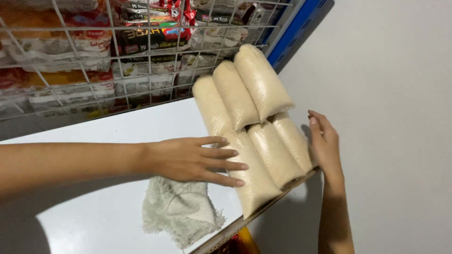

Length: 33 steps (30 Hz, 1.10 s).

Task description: Cleaning and stacking plastic bags filled with rice using a cloth in a storage area.

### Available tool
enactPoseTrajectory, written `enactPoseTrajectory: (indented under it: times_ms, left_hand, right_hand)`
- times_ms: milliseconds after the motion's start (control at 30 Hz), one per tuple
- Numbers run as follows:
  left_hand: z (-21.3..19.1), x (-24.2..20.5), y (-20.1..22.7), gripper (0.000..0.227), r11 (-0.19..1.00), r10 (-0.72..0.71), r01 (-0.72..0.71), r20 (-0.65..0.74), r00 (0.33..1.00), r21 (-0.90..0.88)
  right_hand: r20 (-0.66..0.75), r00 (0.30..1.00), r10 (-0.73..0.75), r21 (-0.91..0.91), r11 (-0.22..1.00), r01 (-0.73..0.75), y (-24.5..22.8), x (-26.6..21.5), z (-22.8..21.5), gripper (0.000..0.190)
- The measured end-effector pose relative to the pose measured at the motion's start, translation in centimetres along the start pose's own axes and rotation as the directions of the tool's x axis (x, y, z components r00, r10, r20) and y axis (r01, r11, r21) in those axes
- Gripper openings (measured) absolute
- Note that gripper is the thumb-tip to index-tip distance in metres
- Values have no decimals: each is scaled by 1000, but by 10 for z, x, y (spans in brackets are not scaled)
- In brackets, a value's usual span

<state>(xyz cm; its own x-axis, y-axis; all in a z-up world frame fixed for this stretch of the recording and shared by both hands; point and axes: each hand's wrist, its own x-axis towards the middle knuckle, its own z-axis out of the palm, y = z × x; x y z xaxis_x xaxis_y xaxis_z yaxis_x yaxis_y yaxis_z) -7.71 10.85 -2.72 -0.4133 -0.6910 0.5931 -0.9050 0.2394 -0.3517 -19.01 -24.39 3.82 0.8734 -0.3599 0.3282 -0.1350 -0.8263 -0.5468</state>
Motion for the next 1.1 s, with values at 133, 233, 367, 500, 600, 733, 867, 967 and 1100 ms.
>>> enactPoseTrajectory:
  times_ms: [133, 233, 367, 500, 600, 733, 867, 967, 1100]
  left_hand:
    - [-3, -2, 6, 53, 976, -54, 64, 51, 997, -209]
    - [-14, -21, 2, 61, 927, -59, 103, 129, 990, -360]
    - [-65, -48, -9, 68, 981, 56, 8, 322, 945, -194]
    - [-115, -76, -21, 75, 982, 131, -168, 318, 939, 92]
    - [-131, -92, -31, 101, 979, 150, -186, 316, 937, 87]
    - [-102, -37, -36, 79, 971, 83, -143, 291, 953, 192]
    - [-21, 32, -33, 77, 947, 225, -273, 258, 940, 169]
    - [25, 56, -40, 79, 942, 311, -328, 183, 933, 71]
    - [59, 60, -43, 70, 939, 338, -344, -144, 930, -18]
  right_hand:
    - [364, 924, 118, -59, 993, -104, -35, -11, 4, 62]
    - [344, 920, 189, -94, 982, -166, -50, -14, 2, 62]
    - [344, 898, 276, -178, 958, -226, -37, -9, 5, 63]
    - [384, 880, 280, -65, 959, -276, -31, -1, -6, 66]
    - [234, 968, 87, 159, 979, -126, -2, 7, -12, 42]
    - [172, 984, 51, 262, 960, -96, -1, 47, -8, 43]
    - [230, 972, -42, 350, 936, -42, -42, 87, 8, 66]
    - [379, 923, -66, 287, 957, -49, -76, 102, 15, 82]
    - [443, 869, -222, 354, 933, 58, -76, 103, 29, 63]
